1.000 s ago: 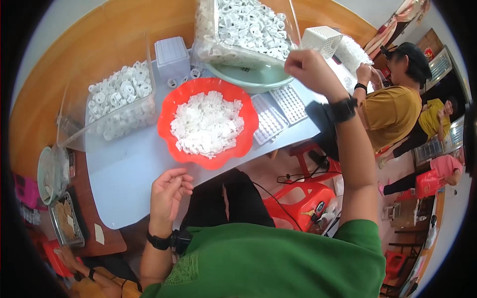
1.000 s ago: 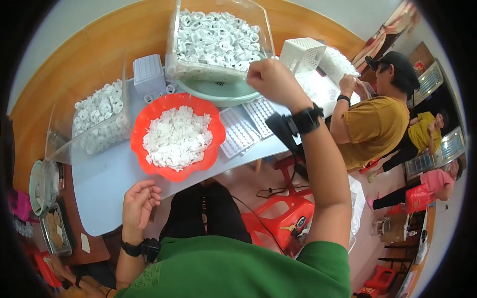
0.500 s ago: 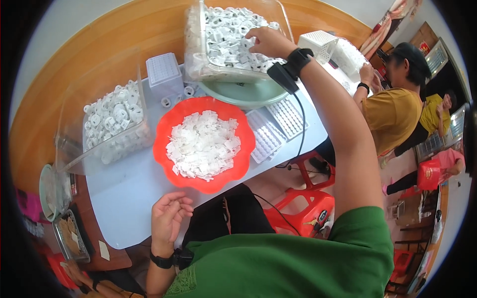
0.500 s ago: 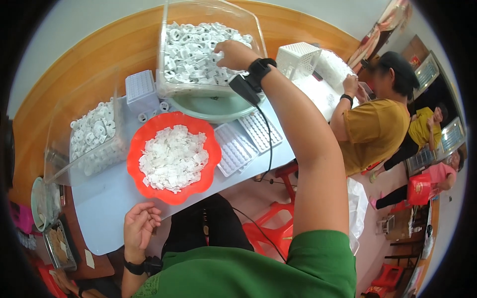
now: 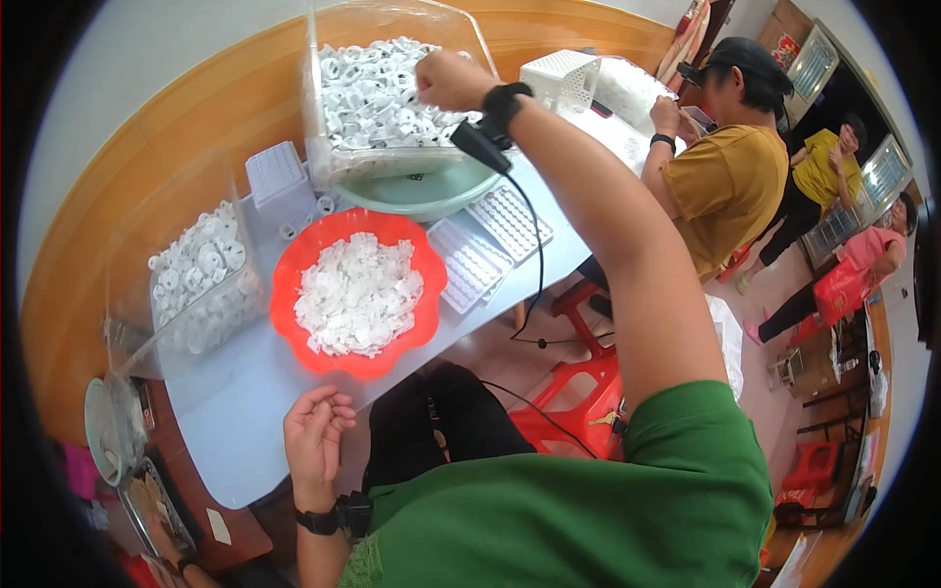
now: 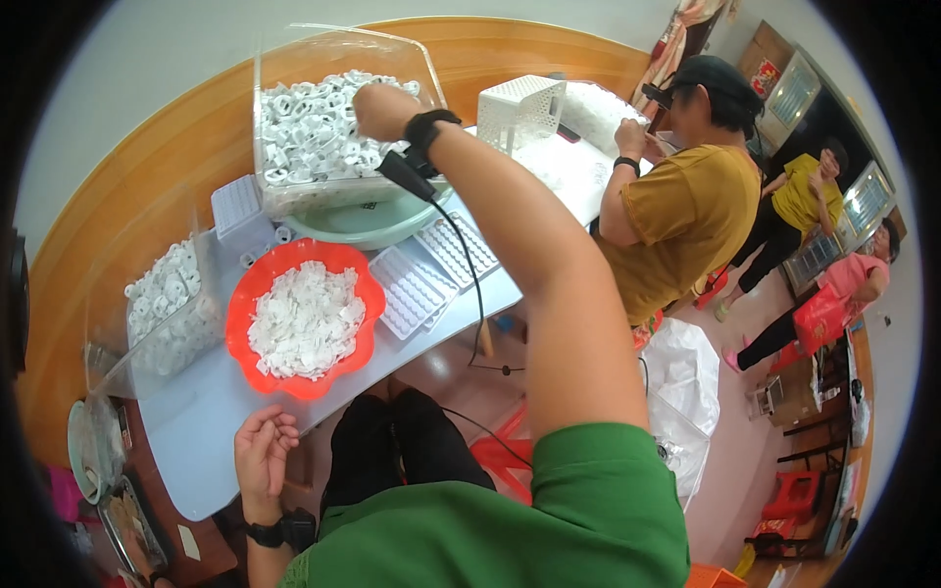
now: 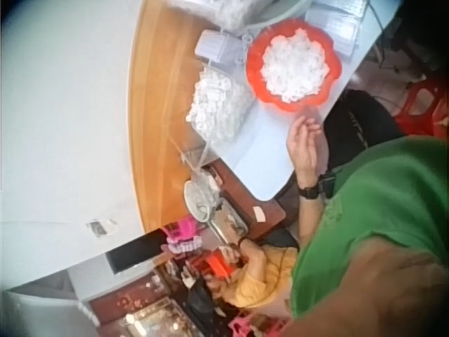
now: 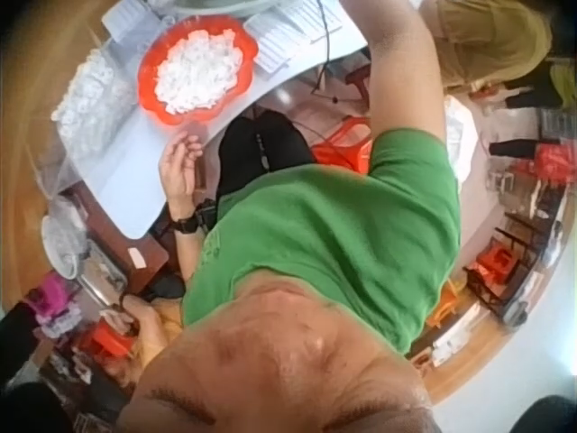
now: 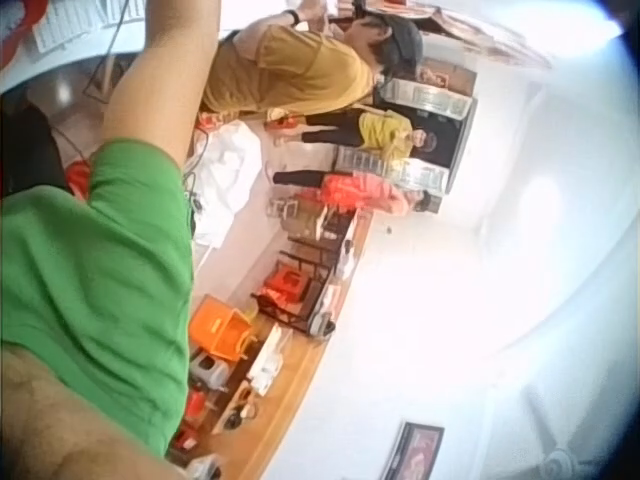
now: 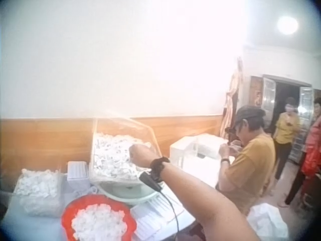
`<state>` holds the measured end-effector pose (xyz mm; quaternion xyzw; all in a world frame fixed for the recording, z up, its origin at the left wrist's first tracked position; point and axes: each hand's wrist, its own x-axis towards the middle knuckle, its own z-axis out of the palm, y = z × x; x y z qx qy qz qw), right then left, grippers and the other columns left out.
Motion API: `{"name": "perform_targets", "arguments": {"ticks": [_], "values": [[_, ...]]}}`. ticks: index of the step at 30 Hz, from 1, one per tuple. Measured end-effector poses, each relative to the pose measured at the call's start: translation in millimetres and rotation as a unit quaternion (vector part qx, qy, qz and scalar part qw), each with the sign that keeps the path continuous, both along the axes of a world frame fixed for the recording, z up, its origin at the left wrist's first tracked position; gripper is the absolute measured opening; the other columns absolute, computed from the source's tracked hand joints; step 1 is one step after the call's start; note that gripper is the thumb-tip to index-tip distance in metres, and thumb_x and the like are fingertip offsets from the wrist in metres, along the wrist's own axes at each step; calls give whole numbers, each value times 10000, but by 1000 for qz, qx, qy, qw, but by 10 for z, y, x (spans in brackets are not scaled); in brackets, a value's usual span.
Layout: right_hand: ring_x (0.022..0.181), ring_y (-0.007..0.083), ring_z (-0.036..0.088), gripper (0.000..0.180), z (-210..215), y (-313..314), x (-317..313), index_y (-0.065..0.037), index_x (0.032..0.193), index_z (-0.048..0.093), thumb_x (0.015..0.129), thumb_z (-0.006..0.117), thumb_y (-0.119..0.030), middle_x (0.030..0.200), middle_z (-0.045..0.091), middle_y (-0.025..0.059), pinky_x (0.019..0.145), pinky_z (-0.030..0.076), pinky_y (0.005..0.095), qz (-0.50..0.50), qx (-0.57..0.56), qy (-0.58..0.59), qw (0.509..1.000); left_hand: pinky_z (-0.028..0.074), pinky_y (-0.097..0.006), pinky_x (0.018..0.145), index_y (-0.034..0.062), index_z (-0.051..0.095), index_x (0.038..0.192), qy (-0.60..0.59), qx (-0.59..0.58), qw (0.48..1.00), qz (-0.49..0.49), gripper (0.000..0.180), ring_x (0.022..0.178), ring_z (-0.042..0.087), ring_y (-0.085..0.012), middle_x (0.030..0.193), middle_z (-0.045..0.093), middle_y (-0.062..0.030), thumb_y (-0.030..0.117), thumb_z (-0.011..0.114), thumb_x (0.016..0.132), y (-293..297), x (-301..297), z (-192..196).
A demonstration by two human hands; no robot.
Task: Assembling small plastic circular components for footwear.
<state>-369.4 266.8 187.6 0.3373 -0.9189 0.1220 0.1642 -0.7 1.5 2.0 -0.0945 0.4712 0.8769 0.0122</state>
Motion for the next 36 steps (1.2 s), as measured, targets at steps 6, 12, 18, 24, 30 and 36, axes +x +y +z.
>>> {"name": "perform_targets", "arguments": {"ticks": [6,12,18,24,30,36], "values": [[503,110,572,75,290,278,1248,64,778,597,790,601,-10,617,592,77,457,483,245,46,-242,-242,939,505,-252,649,-59,583,1076,6,-82,996,-18,204,724,618,-161,898,640,-143,29,502,911,130,26,49],[541,55,544,35,59,190,2275,42,853,583,827,592,21,668,580,21,493,453,194,97,-229,-369,896,504,-259,669,-45,561,1125,54,-12,992,-114,238,773,620,-171,967,638,-149,78,473,942,557,-13,424],[632,44,537,96,-207,129,2810,31,906,614,828,616,-25,745,615,10,562,450,207,127,-210,-415,876,499,-293,726,-42,480,1220,77,157,964,-199,380,867,617,-196,1042,619,-138,254,417,989,954,-178,609],[657,94,576,78,-641,120,2998,28,875,626,805,613,-4,727,624,52,604,469,248,145,-233,-439,855,502,-264,667,-49,497,1208,73,166,956,-230,362,804,622,-177,1017,628,-157,228,436,982,958,-84,341],[645,115,602,77,-928,185,2952,34,868,620,793,608,20,733,626,76,588,477,258,148,-241,-440,852,521,-240,663,-57,502,1209,37,158,960,-230,351,788,623,-165,1008,629,-186,178,510,949,951,-100,215],[662,132,588,117,-1100,591,2314,21,896,628,801,582,-28,730,628,85,623,470,263,58,-242,-346,905,538,-238,655,-48,528,1177,20,141,959,-244,326,776,637,-167,999,632,-185,143,565,916,907,-214,153]]}}
